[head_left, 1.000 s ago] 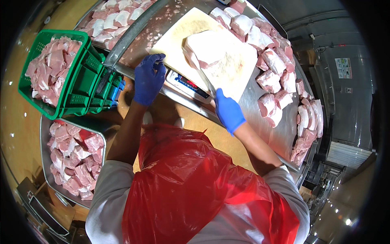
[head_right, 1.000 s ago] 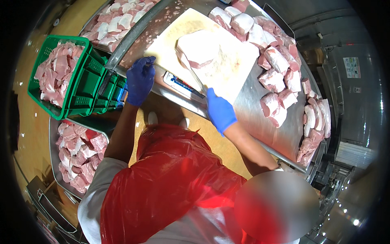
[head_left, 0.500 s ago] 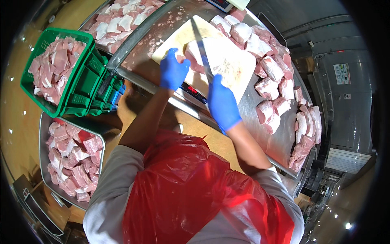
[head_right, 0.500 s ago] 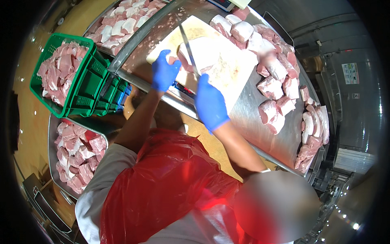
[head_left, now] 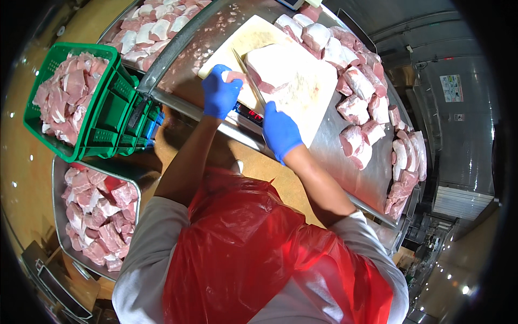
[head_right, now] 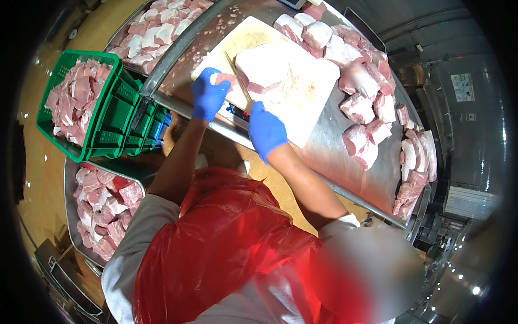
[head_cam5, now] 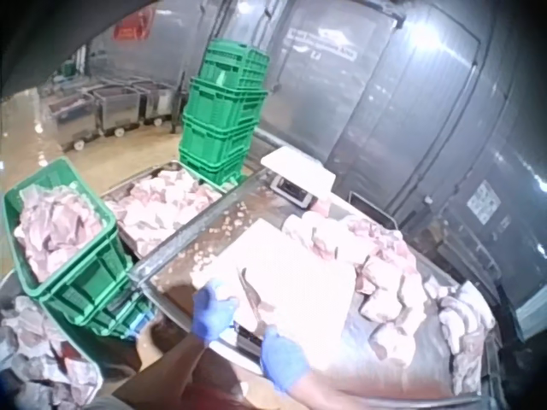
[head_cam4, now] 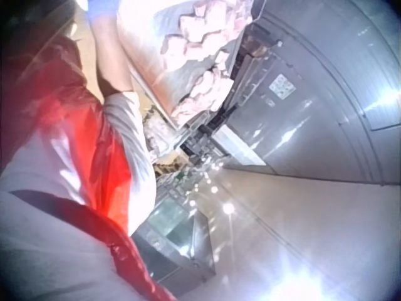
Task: The person cuts large pieces of raw meat into smaller portions using a knife on a cutting board. The cut pieces are placed into a green basket. The person wears blue gloves and a red apron.
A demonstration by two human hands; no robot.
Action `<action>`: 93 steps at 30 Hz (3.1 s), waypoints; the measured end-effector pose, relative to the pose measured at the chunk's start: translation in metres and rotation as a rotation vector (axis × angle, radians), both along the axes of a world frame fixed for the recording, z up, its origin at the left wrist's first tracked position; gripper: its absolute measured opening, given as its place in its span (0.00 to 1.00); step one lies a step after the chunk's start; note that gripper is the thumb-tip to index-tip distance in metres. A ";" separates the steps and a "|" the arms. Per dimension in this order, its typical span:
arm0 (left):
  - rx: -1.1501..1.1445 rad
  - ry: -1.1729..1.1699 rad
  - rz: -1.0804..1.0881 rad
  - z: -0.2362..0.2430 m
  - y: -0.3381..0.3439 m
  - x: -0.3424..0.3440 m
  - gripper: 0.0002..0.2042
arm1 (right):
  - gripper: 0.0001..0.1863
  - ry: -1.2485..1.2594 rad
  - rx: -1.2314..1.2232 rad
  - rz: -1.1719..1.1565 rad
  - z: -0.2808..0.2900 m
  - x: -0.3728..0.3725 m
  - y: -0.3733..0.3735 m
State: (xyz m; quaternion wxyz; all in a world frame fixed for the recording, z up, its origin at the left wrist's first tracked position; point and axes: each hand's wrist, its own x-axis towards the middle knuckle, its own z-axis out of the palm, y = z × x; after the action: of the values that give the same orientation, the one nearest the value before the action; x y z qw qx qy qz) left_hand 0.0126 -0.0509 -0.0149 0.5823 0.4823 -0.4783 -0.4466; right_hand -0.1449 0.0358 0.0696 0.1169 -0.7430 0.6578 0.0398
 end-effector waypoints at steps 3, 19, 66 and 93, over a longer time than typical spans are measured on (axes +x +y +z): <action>-0.388 -0.344 0.242 -0.016 0.001 0.033 0.12 | 0.11 0.005 0.081 0.014 0.015 -0.028 0.043; -0.228 -0.673 0.370 0.083 -0.019 0.221 0.19 | 0.13 -1.359 -0.196 -0.558 0.022 -0.104 0.060; -0.312 -0.568 -0.300 -0.012 -0.131 -0.032 0.18 | 0.05 -1.850 -0.421 -0.516 -0.030 -0.015 -0.072; -0.179 -0.188 0.047 -0.021 0.029 0.022 0.09 | 0.10 -0.210 -0.266 0.092 -0.008 -0.020 -0.056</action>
State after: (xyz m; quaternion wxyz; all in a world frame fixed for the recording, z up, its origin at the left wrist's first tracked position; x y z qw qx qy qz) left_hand 0.0349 -0.0217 -0.0356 0.5862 0.4792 -0.5570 -0.3413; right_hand -0.1647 -0.0199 0.0619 0.0835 -0.7812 0.6069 -0.1202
